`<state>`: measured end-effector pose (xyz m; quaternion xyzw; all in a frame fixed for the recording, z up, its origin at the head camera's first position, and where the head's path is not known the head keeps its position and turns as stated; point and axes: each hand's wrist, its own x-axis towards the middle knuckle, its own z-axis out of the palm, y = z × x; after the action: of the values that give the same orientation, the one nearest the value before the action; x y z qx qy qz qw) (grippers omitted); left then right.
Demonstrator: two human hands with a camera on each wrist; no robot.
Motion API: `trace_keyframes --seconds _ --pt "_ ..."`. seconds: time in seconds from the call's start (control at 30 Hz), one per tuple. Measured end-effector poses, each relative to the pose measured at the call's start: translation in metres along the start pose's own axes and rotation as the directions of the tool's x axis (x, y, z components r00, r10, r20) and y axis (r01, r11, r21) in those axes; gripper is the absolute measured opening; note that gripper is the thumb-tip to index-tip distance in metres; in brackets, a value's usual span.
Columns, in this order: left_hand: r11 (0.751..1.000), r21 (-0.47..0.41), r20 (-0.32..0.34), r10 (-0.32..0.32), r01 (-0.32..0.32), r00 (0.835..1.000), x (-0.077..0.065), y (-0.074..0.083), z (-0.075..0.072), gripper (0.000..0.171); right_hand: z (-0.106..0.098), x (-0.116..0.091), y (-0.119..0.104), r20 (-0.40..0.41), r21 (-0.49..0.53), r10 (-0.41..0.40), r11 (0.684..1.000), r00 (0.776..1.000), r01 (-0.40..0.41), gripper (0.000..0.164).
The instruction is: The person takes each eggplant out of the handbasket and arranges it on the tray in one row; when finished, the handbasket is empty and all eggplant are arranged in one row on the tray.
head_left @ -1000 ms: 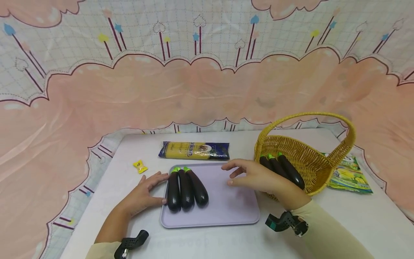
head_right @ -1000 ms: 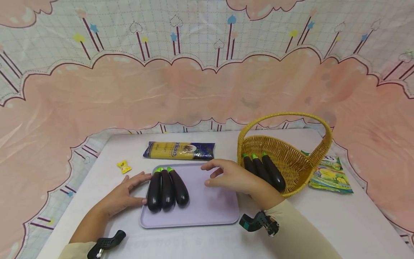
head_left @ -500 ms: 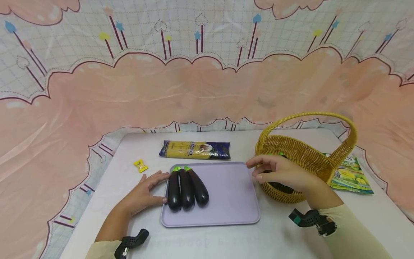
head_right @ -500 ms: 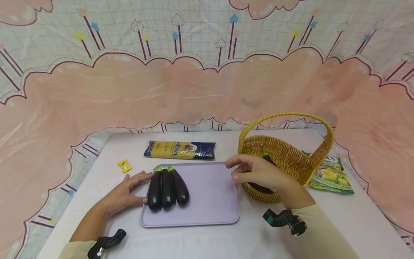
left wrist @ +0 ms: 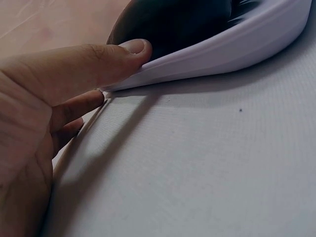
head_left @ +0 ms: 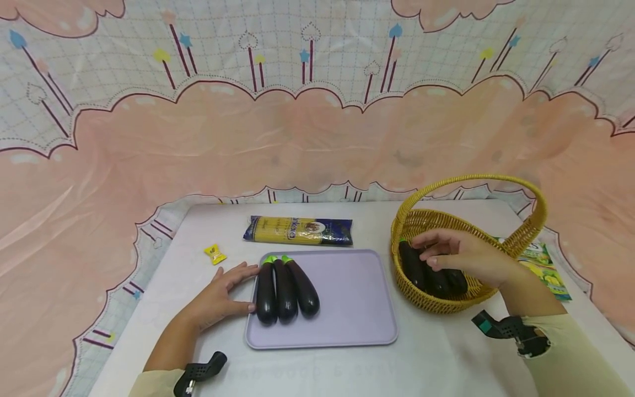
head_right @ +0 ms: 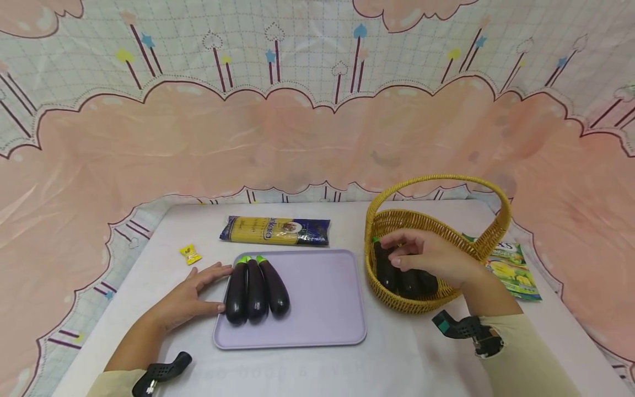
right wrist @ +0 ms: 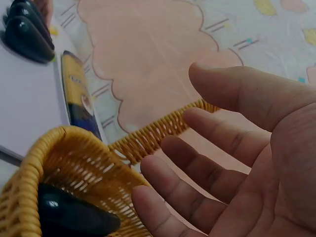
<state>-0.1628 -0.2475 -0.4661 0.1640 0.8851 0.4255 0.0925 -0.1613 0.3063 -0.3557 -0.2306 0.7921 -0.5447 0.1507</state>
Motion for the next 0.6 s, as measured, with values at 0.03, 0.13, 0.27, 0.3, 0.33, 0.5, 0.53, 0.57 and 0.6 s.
trace_keyframes --seconds 0.03,0.13,0.27,0.3,0.33,0.5,0.53,0.57,0.6 --pt "1.0 -0.001 -0.001 -0.001 0.001 1.0 0.0 0.0 0.0 0.086 -0.002 0.0 -0.001 -0.004 -0.006 0.014 1.0 1.0 -0.014 0.038" --pt "1.0 -0.001 -0.002 -0.002 0.002 1.0 0.0 0.0 0.0 0.085 -0.007 0.0 -0.001 -0.003 -0.032 0.04 0.999 0.999 -0.04 0.038" --pt "1.0 -0.004 -0.003 -0.007 0.007 1.0 -0.001 0.0 0.0 0.085 -0.016 0.002 0.001 0.017 -0.065 0.053 0.997 0.998 -0.052 0.038" --pt "1.0 -0.004 -0.004 -0.011 0.011 1.0 -0.001 0.0 0.0 0.085 -0.018 0.002 0.003 0.022 -0.074 0.057 0.996 0.998 -0.055 0.039" --pt "1.0 -0.004 -0.003 -0.014 0.014 1.0 -0.001 0.0 0.0 0.085 -0.02 0.003 0.003 0.024 -0.081 0.066 0.995 0.998 -0.064 0.04" --pt "1.0 0.004 0.004 -0.03 0.03 1.0 -0.001 -0.001 0.001 0.087 -0.03 0.002 0.01 0.024 -0.115 0.121 0.986 0.992 -0.117 0.047" --pt "0.999 0.006 0.006 -0.033 0.033 0.999 -0.001 -0.001 0.001 0.087 -0.033 0.002 0.012 0.019 -0.124 0.132 0.984 0.991 -0.129 0.047" --pt "0.999 0.006 0.007 -0.035 0.035 0.999 0.0 -0.001 0.001 0.087 -0.035 0.001 0.013 0.013 -0.135 0.142 0.981 0.99 -0.139 0.048" --pt "0.999 0.006 0.009 -0.036 0.036 0.999 0.0 -0.001 0.001 0.087 -0.037 0.001 0.015 0.005 -0.147 0.149 0.978 0.989 -0.147 0.048"
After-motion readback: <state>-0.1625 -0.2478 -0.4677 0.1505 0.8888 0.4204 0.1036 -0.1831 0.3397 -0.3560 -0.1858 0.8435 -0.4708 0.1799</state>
